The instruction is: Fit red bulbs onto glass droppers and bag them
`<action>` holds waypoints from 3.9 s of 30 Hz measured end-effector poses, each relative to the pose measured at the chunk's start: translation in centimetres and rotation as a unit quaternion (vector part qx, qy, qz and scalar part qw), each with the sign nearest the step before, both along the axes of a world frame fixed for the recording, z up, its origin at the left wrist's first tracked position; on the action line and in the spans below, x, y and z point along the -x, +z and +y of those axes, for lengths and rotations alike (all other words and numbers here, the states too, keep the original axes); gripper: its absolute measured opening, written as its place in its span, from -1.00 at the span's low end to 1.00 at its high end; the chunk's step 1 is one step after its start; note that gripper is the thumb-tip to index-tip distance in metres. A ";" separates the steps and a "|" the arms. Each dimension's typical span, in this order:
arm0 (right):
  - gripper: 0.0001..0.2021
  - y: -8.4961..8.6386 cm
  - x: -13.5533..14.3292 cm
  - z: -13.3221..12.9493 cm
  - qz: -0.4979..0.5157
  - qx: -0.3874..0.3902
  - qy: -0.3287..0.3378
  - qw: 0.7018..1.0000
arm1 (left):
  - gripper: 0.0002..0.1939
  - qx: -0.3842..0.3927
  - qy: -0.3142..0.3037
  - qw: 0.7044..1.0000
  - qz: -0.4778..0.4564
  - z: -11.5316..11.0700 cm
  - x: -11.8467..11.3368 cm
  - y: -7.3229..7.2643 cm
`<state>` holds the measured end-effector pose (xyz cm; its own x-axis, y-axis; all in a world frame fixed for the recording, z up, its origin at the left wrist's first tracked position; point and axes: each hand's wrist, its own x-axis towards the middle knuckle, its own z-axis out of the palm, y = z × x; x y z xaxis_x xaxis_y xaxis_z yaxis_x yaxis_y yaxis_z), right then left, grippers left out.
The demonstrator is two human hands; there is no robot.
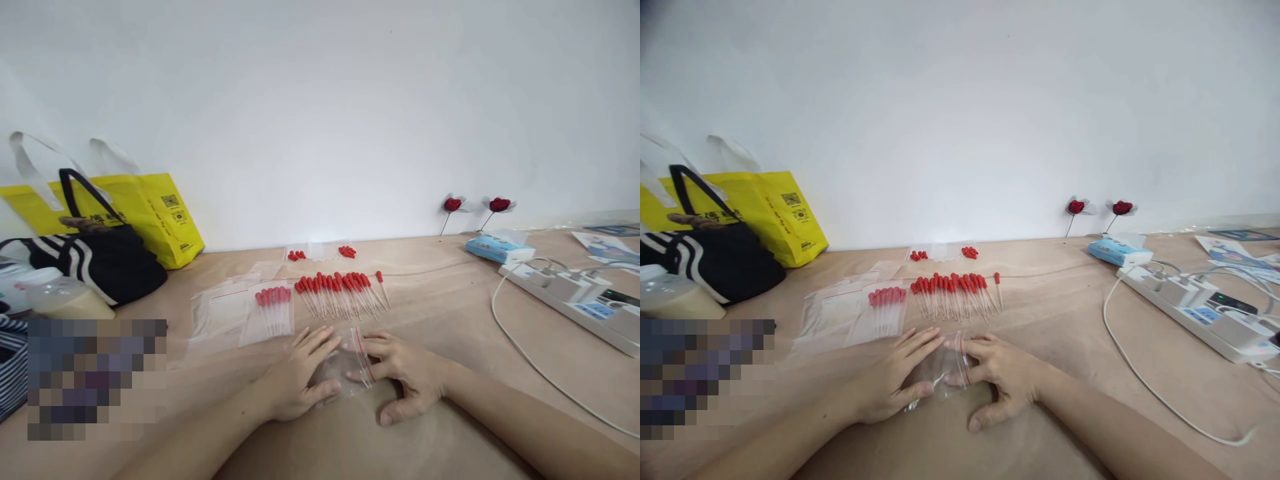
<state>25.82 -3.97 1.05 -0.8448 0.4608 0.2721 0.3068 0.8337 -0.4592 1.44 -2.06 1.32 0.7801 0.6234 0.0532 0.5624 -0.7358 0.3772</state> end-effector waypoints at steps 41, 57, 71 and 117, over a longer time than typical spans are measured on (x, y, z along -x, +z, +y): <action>-0.67 -2.8 -1.2 3.5 0.496 0.292 -0.449 0.684 | -0.45 0.002 0.013 0.999 0.044 -0.3 0.4 0.5; -0.67 -2.9 -0.7 3.3 0.565 0.253 -0.459 0.637 | -0.45 -0.002 0.015 0.998 0.053 -0.3 0.4 0.5; -0.77 -2.5 1.6 0.7 0.367 0.326 -0.296 0.819 | -0.44 -0.007 0.004 1.000 -0.005 0.0 0.8 -0.4; -0.65 -3.3 -2.0 4.4 0.544 0.262 -0.489 0.630 | -0.56 0.006 -0.022 1.000 0.007 0.0 1.0 0.4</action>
